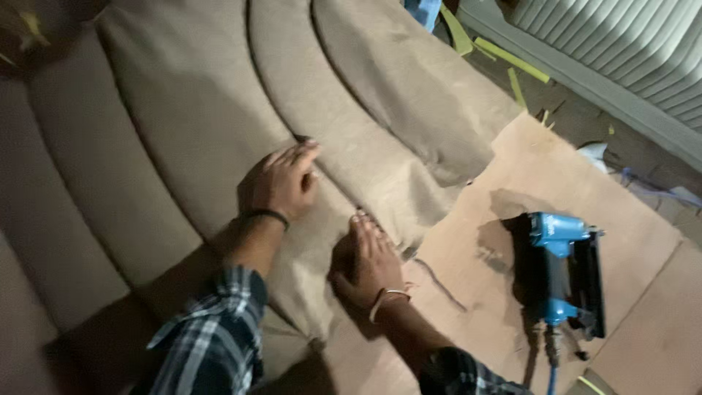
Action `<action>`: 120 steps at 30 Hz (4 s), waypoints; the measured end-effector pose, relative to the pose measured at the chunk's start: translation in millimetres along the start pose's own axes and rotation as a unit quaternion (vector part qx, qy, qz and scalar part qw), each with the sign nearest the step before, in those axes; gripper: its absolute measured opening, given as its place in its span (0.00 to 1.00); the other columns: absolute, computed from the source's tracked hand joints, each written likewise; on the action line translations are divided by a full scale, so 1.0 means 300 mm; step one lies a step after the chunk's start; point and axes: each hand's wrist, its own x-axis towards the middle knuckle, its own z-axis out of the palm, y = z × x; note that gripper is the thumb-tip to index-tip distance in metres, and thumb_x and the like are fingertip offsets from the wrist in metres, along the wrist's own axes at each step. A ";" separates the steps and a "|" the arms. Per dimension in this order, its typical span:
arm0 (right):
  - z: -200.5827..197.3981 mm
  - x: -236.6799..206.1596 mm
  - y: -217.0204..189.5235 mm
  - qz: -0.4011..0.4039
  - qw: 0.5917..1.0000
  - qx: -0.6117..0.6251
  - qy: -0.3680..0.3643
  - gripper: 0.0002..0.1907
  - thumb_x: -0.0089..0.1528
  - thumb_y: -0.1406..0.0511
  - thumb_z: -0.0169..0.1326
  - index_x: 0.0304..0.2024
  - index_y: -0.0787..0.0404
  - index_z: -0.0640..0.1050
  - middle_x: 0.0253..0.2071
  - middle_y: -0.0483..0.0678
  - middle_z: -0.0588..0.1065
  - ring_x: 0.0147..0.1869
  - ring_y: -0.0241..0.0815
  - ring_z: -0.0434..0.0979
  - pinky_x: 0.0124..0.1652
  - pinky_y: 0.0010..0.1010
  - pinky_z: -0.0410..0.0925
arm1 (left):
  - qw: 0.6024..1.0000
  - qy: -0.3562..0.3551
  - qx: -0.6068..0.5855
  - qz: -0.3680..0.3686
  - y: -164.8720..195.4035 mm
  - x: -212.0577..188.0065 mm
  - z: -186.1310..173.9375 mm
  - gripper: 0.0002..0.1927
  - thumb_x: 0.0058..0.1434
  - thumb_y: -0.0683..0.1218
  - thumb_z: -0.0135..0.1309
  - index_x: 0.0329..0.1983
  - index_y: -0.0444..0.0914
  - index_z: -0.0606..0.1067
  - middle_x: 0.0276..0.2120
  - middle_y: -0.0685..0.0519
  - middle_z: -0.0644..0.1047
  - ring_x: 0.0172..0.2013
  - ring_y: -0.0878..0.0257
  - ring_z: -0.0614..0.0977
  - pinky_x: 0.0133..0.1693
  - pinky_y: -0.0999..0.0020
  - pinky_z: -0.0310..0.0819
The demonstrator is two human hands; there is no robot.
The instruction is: The person stretches tan upholstery fabric over the padded back of a seat frame on a workbench, pulling the fabric taut and smoothing it with both hands. They use a pneumatic nail gun to staple the fabric edge to the wooden frame, repositioning the fabric between fastening.
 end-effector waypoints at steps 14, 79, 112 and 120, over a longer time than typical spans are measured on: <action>-0.038 0.090 0.535 0.190 0.838 0.371 0.353 0.22 0.63 0.63 0.63 0.56 0.64 0.74 0.48 0.54 0.78 0.47 0.45 0.77 0.46 0.37 0.74 | 1.000 0.000 0.023 -0.012 -0.033 0.008 -0.007 0.27 0.59 0.42 0.49 0.64 0.42 0.72 0.67 0.52 0.71 0.64 0.51 0.73 0.68 0.51 0.58; -0.121 0.250 0.608 0.198 0.900 0.300 0.245 0.14 0.56 0.66 0.64 0.42 0.68 0.84 0.36 0.58 0.83 0.38 0.42 0.84 0.39 0.33 0.75 | 0.975 0.007 -0.037 0.218 0.325 0.291 0.221 0.15 0.68 0.50 0.53 0.55 0.45 0.81 0.64 0.47 0.73 0.66 0.49 0.70 0.65 0.51 0.64; -0.003 0.333 0.726 0.192 0.730 0.609 0.244 0.10 0.68 0.71 0.52 0.48 0.70 0.81 0.38 0.48 0.79 0.37 0.35 0.76 0.34 0.26 0.68 | 0.971 0.096 -0.083 0.204 0.360 0.273 0.341 0.04 0.62 0.43 0.57 0.35 0.38 0.80 0.63 0.51 0.75 0.65 0.46 0.68 0.65 0.47 0.65; -0.161 0.268 0.569 0.207 0.868 0.398 0.215 0.15 0.57 0.73 0.60 0.48 0.69 0.80 0.41 0.53 0.83 0.41 0.40 0.83 0.40 0.31 0.74 | 0.985 0.006 -0.019 0.173 0.395 0.251 0.227 0.04 0.60 0.46 0.59 0.36 0.43 0.81 0.69 0.55 0.69 0.67 0.50 0.66 0.62 0.45 0.60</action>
